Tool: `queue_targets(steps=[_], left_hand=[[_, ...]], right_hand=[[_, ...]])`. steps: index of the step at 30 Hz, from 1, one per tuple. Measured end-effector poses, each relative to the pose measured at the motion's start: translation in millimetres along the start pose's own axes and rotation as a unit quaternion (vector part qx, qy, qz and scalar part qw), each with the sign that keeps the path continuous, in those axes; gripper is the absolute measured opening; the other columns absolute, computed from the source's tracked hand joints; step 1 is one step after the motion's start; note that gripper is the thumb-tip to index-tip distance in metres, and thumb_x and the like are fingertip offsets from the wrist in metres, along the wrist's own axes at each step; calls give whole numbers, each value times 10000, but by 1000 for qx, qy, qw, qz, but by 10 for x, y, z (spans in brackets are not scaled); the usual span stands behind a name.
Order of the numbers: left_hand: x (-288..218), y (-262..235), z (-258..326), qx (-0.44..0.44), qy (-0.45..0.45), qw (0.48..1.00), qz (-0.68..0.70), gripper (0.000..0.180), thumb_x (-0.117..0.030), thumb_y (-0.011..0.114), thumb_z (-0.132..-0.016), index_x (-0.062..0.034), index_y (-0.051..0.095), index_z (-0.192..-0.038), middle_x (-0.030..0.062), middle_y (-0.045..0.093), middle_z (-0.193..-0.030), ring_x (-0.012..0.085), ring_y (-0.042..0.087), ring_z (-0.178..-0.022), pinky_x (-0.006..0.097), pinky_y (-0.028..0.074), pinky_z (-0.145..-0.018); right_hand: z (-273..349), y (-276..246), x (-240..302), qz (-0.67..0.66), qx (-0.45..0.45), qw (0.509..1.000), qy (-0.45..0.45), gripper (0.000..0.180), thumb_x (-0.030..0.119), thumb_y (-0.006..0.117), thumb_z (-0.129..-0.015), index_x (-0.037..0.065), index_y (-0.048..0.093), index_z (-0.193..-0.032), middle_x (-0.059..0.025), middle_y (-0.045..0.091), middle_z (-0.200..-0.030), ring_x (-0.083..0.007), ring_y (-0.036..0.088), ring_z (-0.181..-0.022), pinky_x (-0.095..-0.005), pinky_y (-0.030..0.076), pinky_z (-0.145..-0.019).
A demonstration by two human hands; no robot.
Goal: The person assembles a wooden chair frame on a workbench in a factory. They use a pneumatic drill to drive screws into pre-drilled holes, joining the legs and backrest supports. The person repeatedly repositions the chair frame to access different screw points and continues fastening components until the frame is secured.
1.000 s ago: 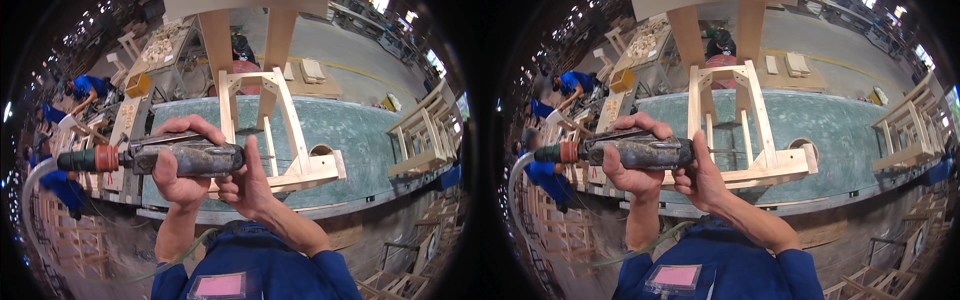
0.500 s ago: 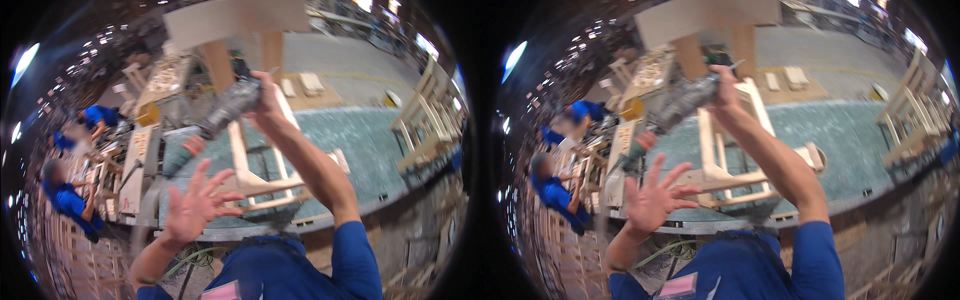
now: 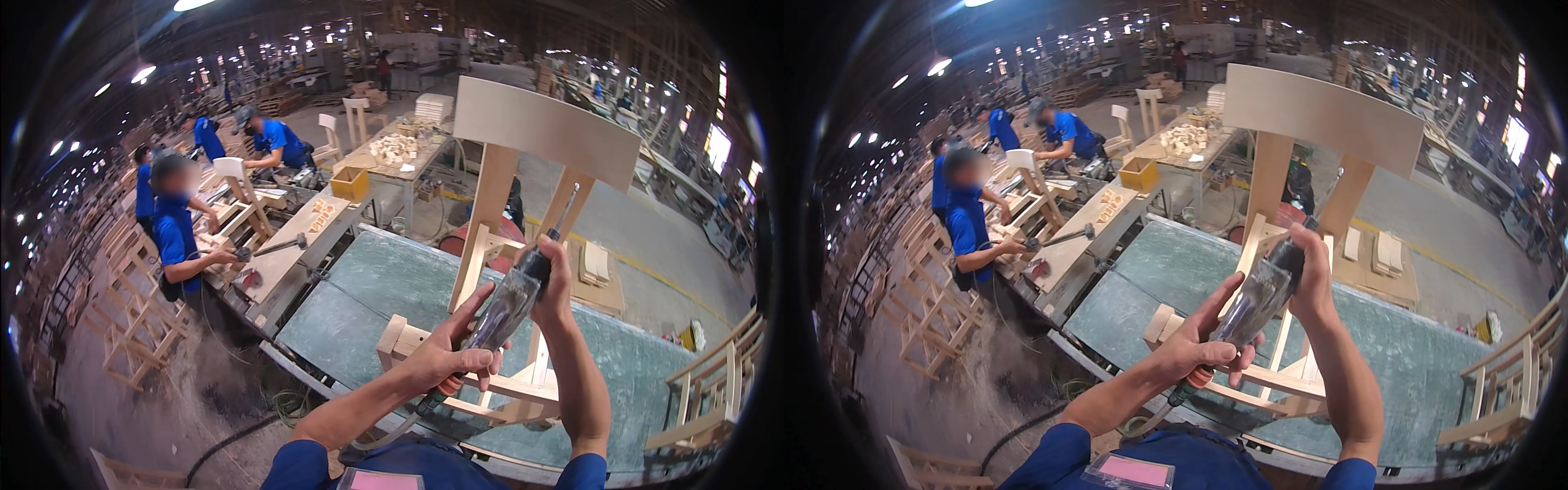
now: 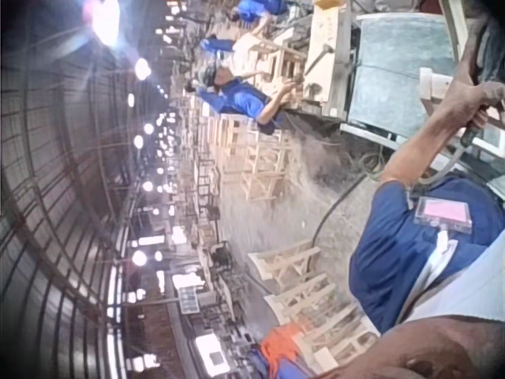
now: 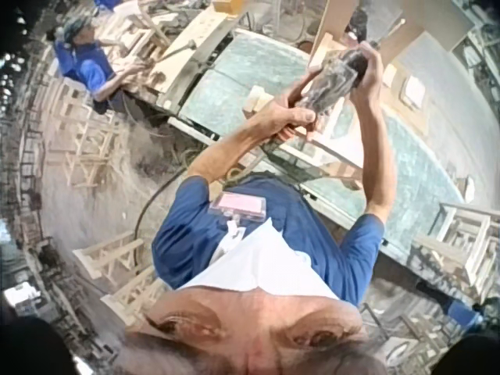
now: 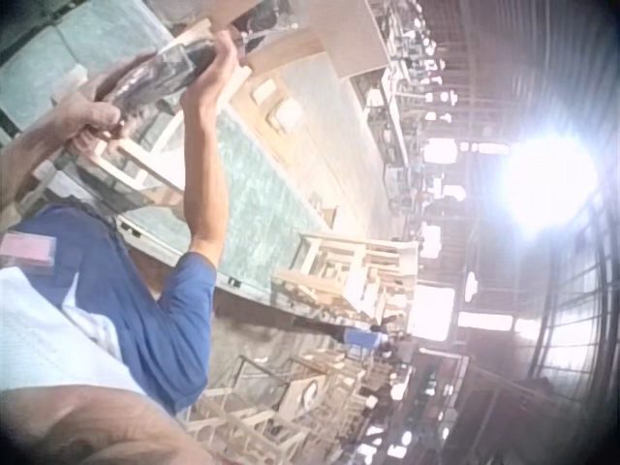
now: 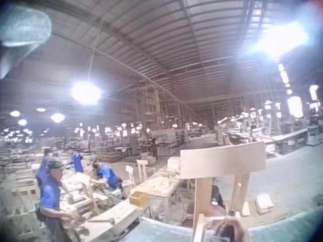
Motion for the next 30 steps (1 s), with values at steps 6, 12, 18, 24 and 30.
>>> queue_targets(steps=[6, 12, 18, 24, 30], left_hand=[[138, -86, -39, 40, 63, 993, 93, 1002, -3, 634, -778, -242, 105, -1594, 177, 556, -1156, 227, 653, -840, 306, 579, -557], [304, -209, 300, -75, -3, 990, -122, 717, 7, 630, -722, -185, 494, -1400, 221, 596, -1137, 246, 664, -857, 274, 560, -540], [828, -269, 1561, -100, -63, 993, 11, 336, -115, 714, -764, 15, 619, -1059, 147, 625, -940, 136, 573, -638, 236, 423, -474], [1641, -287, 2872, -34, -135, 982, -127, 227, -20, 764, -778, -6, 702, -996, 237, 517, -1372, 312, 525, -1179, 407, 378, -1050], [2450, -419, 3192, -243, -340, 909, 7, 442, -238, 755, -833, -67, 593, -1207, 99, 589, -1241, 142, 544, -1035, 260, 444, -859]], right_hand=[[-129, -327, -272, -36, -21, 996, 77, 428, 497, 521, -979, 93, 611, -867, 7, 559, -681, -115, 502, -541, -246, 419, -522], [-316, -1326, -619, -81, -132, 970, 185, 146, 117, 471, -1006, 4, 558, -1035, -50, 581, -836, -126, 571, -679, -263, 547, -638], [-270, -1671, -558, -63, -105, 975, 184, 182, 55, 496, -996, -50, 513, -1143, -143, 618, -1018, -147, 625, -786, -290, 596, -731], [-338, -1980, -774, -61, -66, 963, 253, 183, 133, 540, -1004, -12, 575, -1110, -180, 668, -1077, -140, 671, -755, -248, 614, -702], [-438, -1871, -908, -91, -72, 961, 251, 174, 158, 569, -1004, 27, 620, -1107, -73, 704, -902, -73, 665, -676, -190, 600, -614]])
Point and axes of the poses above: each hand's wrist, its own z-axis away from the middle knuckle, its own y-axis out of the palm, x = y × z, the point moved 7 cm from there along -z, towards the middle knuckle
